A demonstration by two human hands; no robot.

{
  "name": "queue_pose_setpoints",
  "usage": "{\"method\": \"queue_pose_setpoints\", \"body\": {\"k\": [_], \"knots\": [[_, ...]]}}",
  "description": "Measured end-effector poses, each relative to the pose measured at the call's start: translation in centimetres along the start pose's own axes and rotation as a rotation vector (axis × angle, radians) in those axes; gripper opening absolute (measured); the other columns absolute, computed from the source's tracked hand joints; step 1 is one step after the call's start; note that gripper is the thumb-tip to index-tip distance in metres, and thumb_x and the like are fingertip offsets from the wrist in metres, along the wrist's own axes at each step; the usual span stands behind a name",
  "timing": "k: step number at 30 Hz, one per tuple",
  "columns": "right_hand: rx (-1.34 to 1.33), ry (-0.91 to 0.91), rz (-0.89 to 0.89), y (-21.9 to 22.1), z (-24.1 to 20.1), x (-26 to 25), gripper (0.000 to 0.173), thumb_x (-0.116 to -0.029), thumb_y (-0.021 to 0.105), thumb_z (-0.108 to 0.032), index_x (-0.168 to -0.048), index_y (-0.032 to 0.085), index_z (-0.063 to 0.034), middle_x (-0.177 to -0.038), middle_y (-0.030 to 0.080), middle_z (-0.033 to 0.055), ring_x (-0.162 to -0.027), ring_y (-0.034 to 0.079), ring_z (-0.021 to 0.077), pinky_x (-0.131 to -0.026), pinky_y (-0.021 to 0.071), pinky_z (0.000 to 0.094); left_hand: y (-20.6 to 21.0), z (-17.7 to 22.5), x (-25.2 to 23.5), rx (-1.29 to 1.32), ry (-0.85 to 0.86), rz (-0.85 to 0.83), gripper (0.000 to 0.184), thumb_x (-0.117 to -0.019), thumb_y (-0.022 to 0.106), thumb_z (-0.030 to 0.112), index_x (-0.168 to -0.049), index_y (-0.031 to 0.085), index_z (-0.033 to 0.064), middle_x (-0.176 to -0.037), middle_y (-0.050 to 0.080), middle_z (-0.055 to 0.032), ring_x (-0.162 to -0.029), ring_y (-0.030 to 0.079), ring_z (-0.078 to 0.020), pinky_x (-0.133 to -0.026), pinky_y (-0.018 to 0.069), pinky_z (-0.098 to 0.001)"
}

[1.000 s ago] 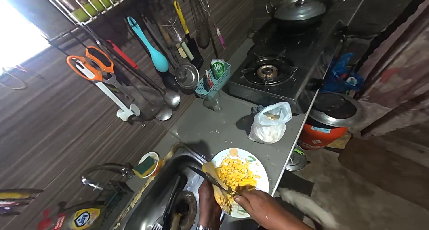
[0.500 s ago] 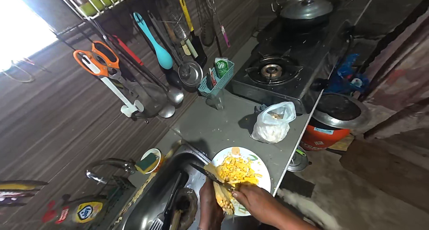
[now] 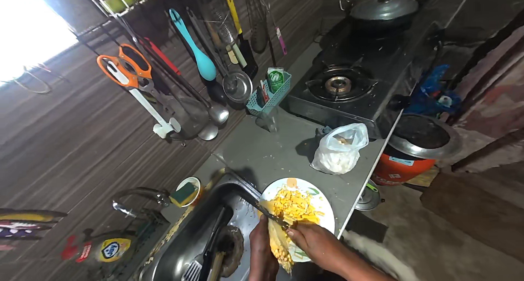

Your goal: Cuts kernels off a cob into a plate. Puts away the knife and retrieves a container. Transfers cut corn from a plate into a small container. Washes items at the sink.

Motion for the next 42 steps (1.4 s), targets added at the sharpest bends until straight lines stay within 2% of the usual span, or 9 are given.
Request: {"method": "queue_pose_setpoints", "body": {"k": [6, 13, 21, 25, 29, 34, 37, 39, 42], "knots": [[0.058, 0.026, -0.005, 0.0, 0.3, 0.7, 0.078, -0.1055, 0.021, -0.067, -0.115, 0.067, -0.0048, -0.106, 0.071, 0.0177, -0.107, 0.070, 0.0359, -0.092, 0.0550, 0.0569, -0.2, 0.8, 0.2, 0.037, 0.029, -0.014, 0.039, -0.1098, 0.045, 0.028, -0.110, 0.066, -0.0052, -0.090, 0.071, -0.0190, -0.079, 0.072, -0.0246, -0.071, 0.0621, -0.0407], [-0.047, 0.010, -0.006, 0.0, 0.6, -0.7, 0.077, -0.1061, 0.021, -0.065, -0.112, 0.067, -0.0041, -0.099, 0.070, 0.0173, -0.101, 0.070, 0.0339, -0.092, 0.0542, 0.0554, 0.2, -0.7, 1.4, -0.028, -0.082, 0.004, 0.041, -0.1096, 0.046, 0.031, -0.102, 0.066, -0.0038, -0.080, 0.069, -0.0167, -0.068, 0.069, -0.0228, -0.060, 0.0603, -0.0385], [-0.038, 0.022, -0.055, 0.2, 0.4, -0.5, 0.079, -0.1056, 0.019, -0.066, -0.115, 0.067, -0.0038, -0.105, 0.070, 0.0189, -0.107, 0.068, 0.0358, -0.095, 0.0529, 0.0575, -0.6, -0.9, 2.1, -0.013, -0.048, -0.001, 0.040, -0.1102, 0.044, 0.030, -0.108, 0.065, -0.0046, -0.087, 0.070, -0.0180, -0.075, 0.071, -0.0239, -0.068, 0.0616, -0.0398], [-0.071, -0.024, -0.044, 0.2, -0.3, -0.6, 0.076, -0.1064, 0.021, -0.065, -0.111, 0.068, -0.0043, -0.101, 0.070, 0.0177, -0.103, 0.069, 0.0339, -0.093, 0.0533, 0.0555, -1.1, -1.0, 3.1, 0.000, -0.075, -0.005, 0.041, -0.1104, 0.044, 0.030, -0.105, 0.066, -0.0046, -0.085, 0.070, -0.0180, -0.073, 0.071, -0.0235, -0.066, 0.0614, -0.0388], [-0.069, -0.053, -0.046, 0.2, -0.7, -0.7, 0.075, -0.1071, 0.021, -0.063, -0.114, 0.068, -0.0045, -0.101, 0.070, 0.0182, -0.103, 0.069, 0.0341, -0.094, 0.0531, 0.0555, -1.5, -1.0, 4.2, 0.020, -0.109, -0.024, 0.040, -0.1104, 0.043, 0.030, -0.107, 0.065, -0.0039, -0.085, 0.070, -0.0174, -0.073, 0.071, -0.0227, -0.065, 0.0614, -0.0380], [-0.204, 0.003, -0.005, -0.5, -0.1, -1.6, 0.073, -0.1083, 0.024, -0.060, -0.106, 0.068, -0.0027, -0.093, 0.069, 0.0173, -0.092, 0.069, 0.0316, -0.088, 0.0543, 0.0539, -2.2, -1.9, 5.4, -0.141, -0.107, -0.151, 0.043, -0.1105, 0.042, 0.033, -0.114, 0.066, -0.0024, -0.090, 0.072, -0.0155, -0.079, 0.072, -0.0214, -0.072, 0.0617, -0.0377], [-0.248, 0.019, -0.027, -0.1, -0.1, -1.3, 0.074, -0.1075, 0.023, -0.062, -0.106, 0.069, -0.0042, -0.090, 0.068, 0.0147, -0.087, 0.069, 0.0290, -0.086, 0.0548, 0.0515, -1.7, -1.3, 4.6, -0.021, -0.118, -0.089, 0.043, -0.1111, 0.039, 0.032, -0.114, 0.064, -0.0027, -0.087, 0.070, -0.0176, -0.073, 0.071, -0.0233, -0.064, 0.0611, -0.0380], [-0.234, 0.016, -0.018, 0.1, 0.2, -1.1, 0.075, -0.1071, 0.022, -0.063, -0.107, 0.069, -0.0053, -0.089, 0.068, 0.0141, -0.087, 0.069, 0.0287, -0.085, 0.0550, 0.0512, -1.3, -0.7, 3.9, 0.064, -0.138, -0.064, 0.040, -0.1107, 0.039, 0.030, -0.115, 0.063, -0.0023, -0.089, 0.070, -0.0185, -0.074, 0.071, -0.0248, -0.064, 0.0611, -0.0395], [-0.201, -0.003, 0.001, -0.2, 0.1, -0.2, 0.073, -0.1075, 0.023, -0.062, -0.111, 0.068, -0.0052, -0.095, 0.069, 0.0148, -0.094, 0.069, 0.0294, -0.090, 0.0539, 0.0508, -1.1, -0.1, 2.6, 0.102, -0.134, -0.057, 0.037, -0.1096, 0.040, 0.028, -0.116, 0.062, -0.0002, -0.091, 0.070, -0.0175, -0.075, 0.071, -0.0247, -0.062, 0.0604, -0.0397]]}}
Point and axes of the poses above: each hand's wrist, its own x-axis away from the middle knuckle, its own y-axis out of the palm, z = x × y, the point moved 2 cm from there along -x, towards the middle knuckle
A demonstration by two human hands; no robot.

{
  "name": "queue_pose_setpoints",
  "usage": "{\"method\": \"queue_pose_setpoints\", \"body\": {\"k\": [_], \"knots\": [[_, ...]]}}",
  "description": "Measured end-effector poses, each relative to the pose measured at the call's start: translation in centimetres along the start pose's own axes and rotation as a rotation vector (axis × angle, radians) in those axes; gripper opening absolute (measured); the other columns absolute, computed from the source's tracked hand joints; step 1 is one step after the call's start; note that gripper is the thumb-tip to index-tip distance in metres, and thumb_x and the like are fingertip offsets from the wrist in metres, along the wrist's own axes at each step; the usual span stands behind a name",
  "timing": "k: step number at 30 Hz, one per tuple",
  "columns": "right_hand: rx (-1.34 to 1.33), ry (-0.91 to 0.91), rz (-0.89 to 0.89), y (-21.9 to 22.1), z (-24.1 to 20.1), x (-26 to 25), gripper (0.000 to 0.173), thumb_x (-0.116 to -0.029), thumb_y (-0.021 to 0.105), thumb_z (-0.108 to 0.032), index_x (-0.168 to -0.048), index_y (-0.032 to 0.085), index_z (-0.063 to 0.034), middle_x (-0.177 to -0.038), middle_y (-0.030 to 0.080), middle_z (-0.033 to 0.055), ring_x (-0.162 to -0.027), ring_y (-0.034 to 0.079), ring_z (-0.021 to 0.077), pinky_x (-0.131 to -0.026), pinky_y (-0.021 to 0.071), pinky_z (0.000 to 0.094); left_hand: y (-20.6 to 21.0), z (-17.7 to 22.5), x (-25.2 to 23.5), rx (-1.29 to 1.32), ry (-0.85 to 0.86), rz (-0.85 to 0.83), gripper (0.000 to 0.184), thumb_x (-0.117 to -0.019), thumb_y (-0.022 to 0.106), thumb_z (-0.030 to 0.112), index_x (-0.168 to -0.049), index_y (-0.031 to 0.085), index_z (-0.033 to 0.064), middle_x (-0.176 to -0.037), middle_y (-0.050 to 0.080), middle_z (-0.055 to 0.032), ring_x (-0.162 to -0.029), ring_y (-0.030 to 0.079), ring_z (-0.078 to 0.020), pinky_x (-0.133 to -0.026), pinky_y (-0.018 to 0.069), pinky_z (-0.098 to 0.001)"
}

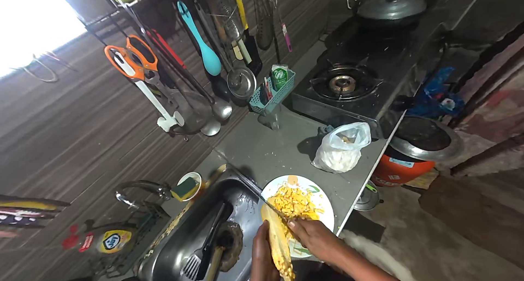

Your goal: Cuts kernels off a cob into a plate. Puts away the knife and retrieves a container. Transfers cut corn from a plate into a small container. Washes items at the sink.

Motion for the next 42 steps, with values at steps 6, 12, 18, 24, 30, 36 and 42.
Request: {"method": "queue_pose_setpoints", "body": {"k": [6, 12, 18, 24, 30, 36, 42], "knots": [[0.054, -0.135, 0.108, 0.1, 0.1, 4.1, 0.070, -0.1066, 0.031, -0.062, -0.106, 0.070, -0.0052, -0.089, 0.071, 0.0154, -0.091, 0.071, 0.0312, -0.085, 0.0567, 0.0540, 0.5, 1.5, -3.6, -0.024, 0.114, -0.122, 0.037, -0.1098, 0.042, 0.028, -0.116, 0.065, 0.0004, -0.095, 0.072, -0.0155, -0.082, 0.072, -0.0215, -0.071, 0.0618, -0.0386], [0.104, -0.233, 0.173, -0.1, 0.6, 7.2, 0.061, -0.1083, 0.039, -0.053, -0.098, 0.070, -0.0011, -0.081, 0.069, 0.0163, -0.081, 0.071, 0.0319, -0.076, 0.0574, 0.0524, 1.9, 3.3, -5.1, -0.029, 0.171, -0.111, 0.036, -0.1095, 0.046, 0.029, -0.119, 0.062, -0.0016, -0.092, 0.070, -0.0177, -0.076, 0.070, -0.0229, -0.067, 0.0608, -0.0371], [0.086, -0.247, 0.209, 0.0, 1.2, 8.0, 0.060, -0.1085, 0.041, -0.052, -0.095, 0.070, -0.0010, -0.077, 0.068, 0.0156, -0.078, 0.070, 0.0303, -0.074, 0.0578, 0.0495, 2.3, 3.4, -6.4, -0.050, 0.108, -0.161, 0.042, -0.1106, 0.041, 0.035, -0.116, 0.062, -0.0016, -0.086, 0.068, -0.0177, -0.065, 0.067, -0.0226, -0.054, 0.0577, -0.0350], [0.198, -0.177, 0.220, 0.5, 1.7, 7.1, 0.067, -0.1062, 0.035, -0.062, -0.099, 0.070, -0.0041, -0.083, 0.070, 0.0143, -0.083, 0.072, 0.0306, -0.076, 0.0593, 0.0507, 2.3, 2.5, -5.0, -0.038, 0.135, -0.189, 0.037, -0.1101, 0.044, 0.031, -0.118, 0.062, -0.0008, -0.090, 0.070, -0.0160, -0.073, 0.070, -0.0205, -0.063, 0.0605, -0.0340], [0.248, -0.170, 0.239, 1.2, 1.6, 5.3, 0.071, -0.1055, 0.031, -0.065, -0.096, 0.068, -0.0062, -0.081, 0.069, 0.0126, -0.081, 0.072, 0.0292, -0.071, 0.0593, 0.0498, 1.7, 1.9, -4.1, -0.001, 0.196, -0.128, 0.034, -0.1102, 0.044, 0.028, -0.118, 0.061, 0.0007, -0.093, 0.070, -0.0140, -0.079, 0.070, -0.0193, -0.068, 0.0611, -0.0342], [0.210, -0.067, 0.090, 0.6, 0.9, 2.4, 0.077, -0.1046, 0.024, -0.068, -0.107, 0.067, -0.0050, -0.095, 0.071, 0.0154, -0.096, 0.072, 0.0327, -0.085, 0.0574, 0.0543, 2.4, 0.4, -3.6, -0.035, 0.163, -0.030, 0.029, -0.1096, 0.045, 0.024, -0.108, 0.063, 0.0015, -0.088, 0.068, -0.0106, -0.077, 0.068, -0.0159, -0.068, 0.0598, -0.0330], [0.199, -0.074, 0.080, 0.8, 1.4, 2.6, 0.076, -0.1052, 0.025, -0.067, -0.105, 0.068, -0.0050, -0.092, 0.070, 0.0157, -0.093, 0.071, 0.0328, -0.083, 0.0569, 0.0544, 1.6, 1.6, -4.9, -0.061, 0.220, 0.006, 0.032, -0.1099, 0.043, 0.024, -0.107, 0.063, -0.0002, -0.087, 0.068, -0.0118, -0.077, 0.069, -0.0180, -0.068, 0.0599, -0.0352]]}}
Point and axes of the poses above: each hand's wrist, its own x-axis away from the middle knuckle, its own y-axis out of the palm, z = x × y, the point moved 2 cm from there along -x, towards the middle knuckle
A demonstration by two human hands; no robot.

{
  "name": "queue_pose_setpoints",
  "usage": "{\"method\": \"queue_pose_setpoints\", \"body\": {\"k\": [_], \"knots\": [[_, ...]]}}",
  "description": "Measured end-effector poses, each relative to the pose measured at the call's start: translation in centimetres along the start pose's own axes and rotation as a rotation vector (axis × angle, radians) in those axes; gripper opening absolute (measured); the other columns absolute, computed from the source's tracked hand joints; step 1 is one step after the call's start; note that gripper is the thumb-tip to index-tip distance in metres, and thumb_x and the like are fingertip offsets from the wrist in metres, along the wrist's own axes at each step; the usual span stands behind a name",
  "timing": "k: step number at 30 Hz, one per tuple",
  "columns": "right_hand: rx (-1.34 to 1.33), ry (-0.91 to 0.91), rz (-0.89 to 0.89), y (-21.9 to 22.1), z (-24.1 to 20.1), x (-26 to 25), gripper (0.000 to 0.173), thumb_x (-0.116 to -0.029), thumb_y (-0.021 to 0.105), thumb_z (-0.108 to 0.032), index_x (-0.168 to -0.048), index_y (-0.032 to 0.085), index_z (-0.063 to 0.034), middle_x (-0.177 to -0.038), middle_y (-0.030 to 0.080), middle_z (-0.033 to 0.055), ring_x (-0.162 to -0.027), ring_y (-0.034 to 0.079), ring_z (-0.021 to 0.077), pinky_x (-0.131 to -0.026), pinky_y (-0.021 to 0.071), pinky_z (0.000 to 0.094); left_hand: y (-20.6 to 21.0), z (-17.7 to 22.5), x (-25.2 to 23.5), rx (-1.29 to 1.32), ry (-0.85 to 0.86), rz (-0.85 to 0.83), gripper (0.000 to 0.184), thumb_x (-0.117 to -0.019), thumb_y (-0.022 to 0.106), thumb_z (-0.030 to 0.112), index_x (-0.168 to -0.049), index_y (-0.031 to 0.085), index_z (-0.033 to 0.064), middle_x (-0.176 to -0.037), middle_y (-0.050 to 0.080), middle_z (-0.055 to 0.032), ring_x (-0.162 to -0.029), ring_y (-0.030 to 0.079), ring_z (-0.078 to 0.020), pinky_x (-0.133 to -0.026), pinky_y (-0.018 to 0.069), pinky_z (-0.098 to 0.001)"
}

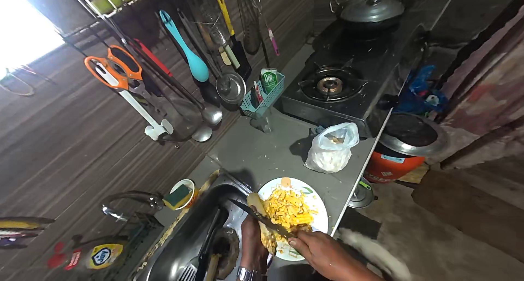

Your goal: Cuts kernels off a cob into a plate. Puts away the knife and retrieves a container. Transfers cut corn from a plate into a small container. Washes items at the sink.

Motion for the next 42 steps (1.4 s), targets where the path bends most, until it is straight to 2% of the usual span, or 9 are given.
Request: {"method": "queue_pose_setpoints", "body": {"k": [5, 7, 12, 15, 20, 23, 27, 36, 42], "knots": [[-0.001, 0.016, -0.015, -0.3, 0.0, -1.5, 0.078, -0.1048, 0.021, -0.068, -0.109, 0.068, -0.0054, -0.098, 0.071, 0.0159, -0.099, 0.071, 0.0333, -0.087, 0.0563, 0.0549, 0.9, -0.1, 1.7, 0.029, -0.032, -0.042, 0.032, -0.1098, 0.042, 0.019, -0.108, 0.065, -0.0027, -0.090, 0.071, -0.0146, -0.081, 0.071, -0.0200, -0.072, 0.0613, -0.0365], [-0.013, 0.016, -0.020, -0.3, -0.1, -1.4, 0.078, -0.1048, 0.021, -0.068, -0.111, 0.067, -0.0056, -0.100, 0.070, 0.0160, -0.100, 0.070, 0.0334, -0.089, 0.0561, 0.0546, 0.7, -0.1, 1.7, 0.007, -0.035, -0.039, 0.031, -0.1093, 0.043, 0.019, -0.107, 0.066, -0.0028, -0.088, 0.070, -0.0148, -0.078, 0.070, -0.0203, -0.069, 0.0610, -0.0365], [0.005, 0.032, -0.038, -0.1, -0.3, -0.6, 0.078, -0.1050, 0.022, -0.068, -0.109, 0.068, -0.0051, -0.096, 0.071, 0.0166, -0.098, 0.071, 0.0342, -0.086, 0.0561, 0.0558, -0.2, 0.2, 1.3, 0.004, -0.015, -0.018, 0.033, -0.1099, 0.043, 0.022, -0.110, 0.066, -0.0022, -0.091, 0.071, -0.0154, -0.080, 0.071, -0.0211, -0.070, 0.0611, -0.0376], [0.003, 0.044, -0.042, -0.2, -0.4, -1.3, 0.078, -0.1052, 0.022, -0.067, -0.111, 0.068, -0.0055, -0.100, 0.071, 0.0170, -0.101, 0.071, 0.0343, -0.089, 0.0557, 0.0562, 0.1, -0.3, 1.9, -0.008, -0.032, -0.012, 0.034, -0.1099, 0.043, 0.022, -0.110, 0.066, -0.0026, -0.091, 0.071, -0.0155, -0.080, 0.071, -0.0209, -0.072, 0.0614, -0.0374], [-0.015, 0.071, -0.067, -0.5, -0.8, -1.6, 0.077, -0.1054, 0.022, -0.067, -0.117, 0.068, -0.0059, -0.108, 0.071, 0.0175, -0.108, 0.069, 0.0347, -0.094, 0.0542, 0.0565, 0.0, -0.6, 2.8, -0.018, -0.115, 0.003, 0.038, -0.1103, 0.043, 0.028, -0.107, 0.065, -0.0029, -0.082, 0.069, -0.0153, -0.067, 0.068, -0.0202, -0.059, 0.0594, -0.0352], [-0.018, 0.086, -0.076, -0.2, -0.6, -0.7, 0.077, -0.1050, 0.023, -0.068, -0.114, 0.068, -0.0065, -0.101, 0.072, 0.0171, -0.102, 0.070, 0.0348, -0.090, 0.0549, 0.0571, -0.6, -0.3, 2.5, -0.016, -0.130, 0.029, 0.038, -0.1103, 0.043, 0.029, -0.106, 0.065, -0.0024, -0.080, 0.068, -0.0154, -0.063, 0.067, -0.0204, -0.054, 0.0580, -0.0352], [-0.004, 0.098, -0.103, -0.2, -0.6, -1.0, 0.078, -0.1053, 0.023, -0.067, -0.115, 0.068, -0.0048, -0.103, 0.072, 0.0185, -0.104, 0.070, 0.0362, -0.092, 0.0546, 0.0580, -0.7, -0.7, 3.4, -0.029, -0.120, 0.006, 0.040, -0.1111, 0.041, 0.030, -0.107, 0.065, -0.0028, -0.082, 0.069, -0.0153, -0.066, 0.068, -0.0205, -0.058, 0.0596, -0.0358], [0.009, 0.052, -0.102, -0.1, -1.0, -1.6, 0.077, -0.1056, 0.022, -0.067, -0.117, 0.068, -0.0061, -0.104, 0.072, 0.0172, -0.105, 0.070, 0.0342, -0.093, 0.0546, 0.0566, -1.3, -0.6, 4.8, 0.010, -0.256, 0.038, 0.040, -0.1106, 0.042, 0.031, -0.106, 0.063, -0.0015, -0.078, 0.066, -0.0156, -0.059, 0.065, -0.0210, -0.050, 0.0560, -0.0348], [0.034, 0.082, -0.095, -0.4, -1.0, -1.5, 0.079, -0.1048, 0.021, -0.068, -0.112, 0.068, -0.0048, -0.103, 0.071, 0.0174, -0.105, 0.070, 0.0347, -0.091, 0.0551, 0.0561, -0.9, -0.3, 4.9, 0.014, -0.204, 0.015, 0.039, -0.1111, 0.041, 0.030, -0.107, 0.062, -0.0028, -0.077, 0.067, -0.0160, -0.059, 0.066, -0.0215, -0.051, 0.0572, -0.0351]]}}
Point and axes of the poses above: each hand's wrist, its own x-axis away from the middle knuckle, its own y-axis out of the palm, z = x × y, the point moved 2 cm from there along -x, towards the middle knuckle
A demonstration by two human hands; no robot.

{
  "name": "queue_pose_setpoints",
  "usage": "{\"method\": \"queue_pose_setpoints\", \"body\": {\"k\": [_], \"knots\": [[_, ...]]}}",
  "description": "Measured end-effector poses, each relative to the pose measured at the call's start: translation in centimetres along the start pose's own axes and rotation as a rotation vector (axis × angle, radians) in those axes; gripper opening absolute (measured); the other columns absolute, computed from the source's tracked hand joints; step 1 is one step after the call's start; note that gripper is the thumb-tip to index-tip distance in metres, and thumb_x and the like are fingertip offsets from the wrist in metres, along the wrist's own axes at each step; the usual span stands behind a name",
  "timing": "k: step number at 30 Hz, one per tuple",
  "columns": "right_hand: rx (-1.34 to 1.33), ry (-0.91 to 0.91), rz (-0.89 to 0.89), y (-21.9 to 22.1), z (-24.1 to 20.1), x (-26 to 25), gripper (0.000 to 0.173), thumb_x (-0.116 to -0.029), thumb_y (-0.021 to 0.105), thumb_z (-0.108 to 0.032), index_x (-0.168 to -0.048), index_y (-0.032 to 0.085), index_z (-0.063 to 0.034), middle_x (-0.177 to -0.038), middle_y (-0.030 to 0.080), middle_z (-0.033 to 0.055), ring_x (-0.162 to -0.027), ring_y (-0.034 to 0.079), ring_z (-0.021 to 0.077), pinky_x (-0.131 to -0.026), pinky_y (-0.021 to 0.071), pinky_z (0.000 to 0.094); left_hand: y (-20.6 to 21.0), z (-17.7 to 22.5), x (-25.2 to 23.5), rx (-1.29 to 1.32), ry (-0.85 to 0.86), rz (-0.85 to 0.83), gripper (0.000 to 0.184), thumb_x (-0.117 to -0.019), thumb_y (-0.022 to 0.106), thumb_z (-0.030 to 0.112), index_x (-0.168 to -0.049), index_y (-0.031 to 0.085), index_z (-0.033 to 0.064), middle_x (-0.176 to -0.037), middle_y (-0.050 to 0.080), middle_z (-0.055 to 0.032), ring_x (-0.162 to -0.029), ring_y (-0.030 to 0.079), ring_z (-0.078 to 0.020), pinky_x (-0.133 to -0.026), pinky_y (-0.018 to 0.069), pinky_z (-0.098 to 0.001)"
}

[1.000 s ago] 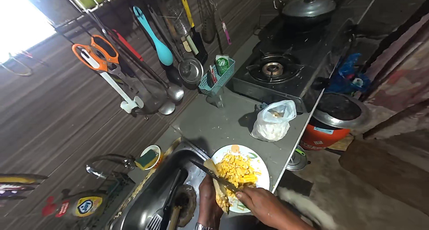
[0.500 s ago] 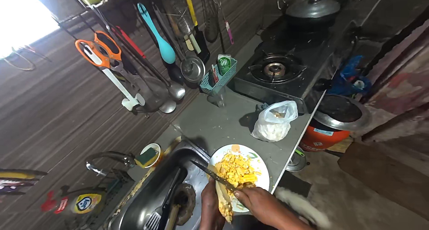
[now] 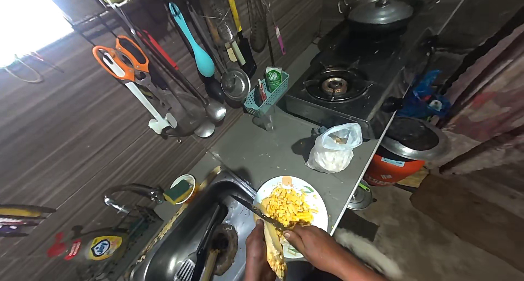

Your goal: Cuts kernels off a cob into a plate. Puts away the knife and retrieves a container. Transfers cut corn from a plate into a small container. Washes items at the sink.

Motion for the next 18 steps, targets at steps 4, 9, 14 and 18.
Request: {"method": "queue_pose_setpoints", "body": {"k": [4, 9, 14, 18], "knots": [[-0.016, -0.014, -0.014, -0.3, -0.4, -1.0, 0.078, -0.1059, 0.021, -0.066, -0.115, 0.068, -0.0038, -0.107, 0.071, 0.0188, -0.109, 0.068, 0.0355, -0.096, 0.0532, 0.0559, -0.2, -1.2, 0.8, -0.046, 0.004, -0.014, 0.041, -0.1115, 0.041, 0.030, -0.105, 0.064, -0.0040, -0.078, 0.067, -0.0159, -0.062, 0.067, -0.0209, -0.054, 0.0581, -0.0350], [-0.053, -0.035, -0.028, 0.0, -0.8, -2.0, 0.078, -0.1060, 0.021, -0.066, -0.114, 0.068, -0.0039, -0.103, 0.071, 0.0187, -0.106, 0.069, 0.0355, -0.095, 0.0530, 0.0564, -1.4, -2.1, 1.3, -0.131, 0.019, -0.042, 0.041, -0.1115, 0.041, 0.029, -0.106, 0.064, -0.0043, -0.080, 0.068, -0.0150, -0.066, 0.068, -0.0205, -0.060, 0.0595, -0.0351], [-0.152, -0.005, -0.006, -0.8, -0.1, -2.7, 0.076, -0.1067, 0.024, -0.064, -0.108, 0.069, -0.0027, -0.097, 0.070, 0.0186, -0.099, 0.069, 0.0341, -0.091, 0.0537, 0.0557, -1.1, -1.6, 1.7, -0.186, 0.001, -0.038, 0.043, -0.1111, 0.041, 0.033, -0.112, 0.065, -0.0028, -0.081, 0.068, -0.0155, -0.065, 0.068, -0.0223, -0.058, 0.0592, -0.0378], [-0.144, -0.022, 0.003, -0.4, 0.1, -2.1, 0.077, -0.1064, 0.021, -0.065, -0.108, 0.068, -0.0034, -0.096, 0.069, 0.0171, -0.098, 0.068, 0.0327, -0.092, 0.0534, 0.0535, -1.1, -0.3, 0.7, -0.035, -0.065, -0.048, 0.044, -0.1107, 0.039, 0.036, -0.116, 0.063, -0.0006, -0.084, 0.068, -0.0171, -0.064, 0.067, -0.0231, -0.053, 0.0573, -0.0365]]}}
Point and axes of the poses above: each hand's wrist, its own x-axis away from the middle knuckle, its own y-axis out of the palm, z = x × y, the point moved 2 cm from there along -x, towards the middle knuckle
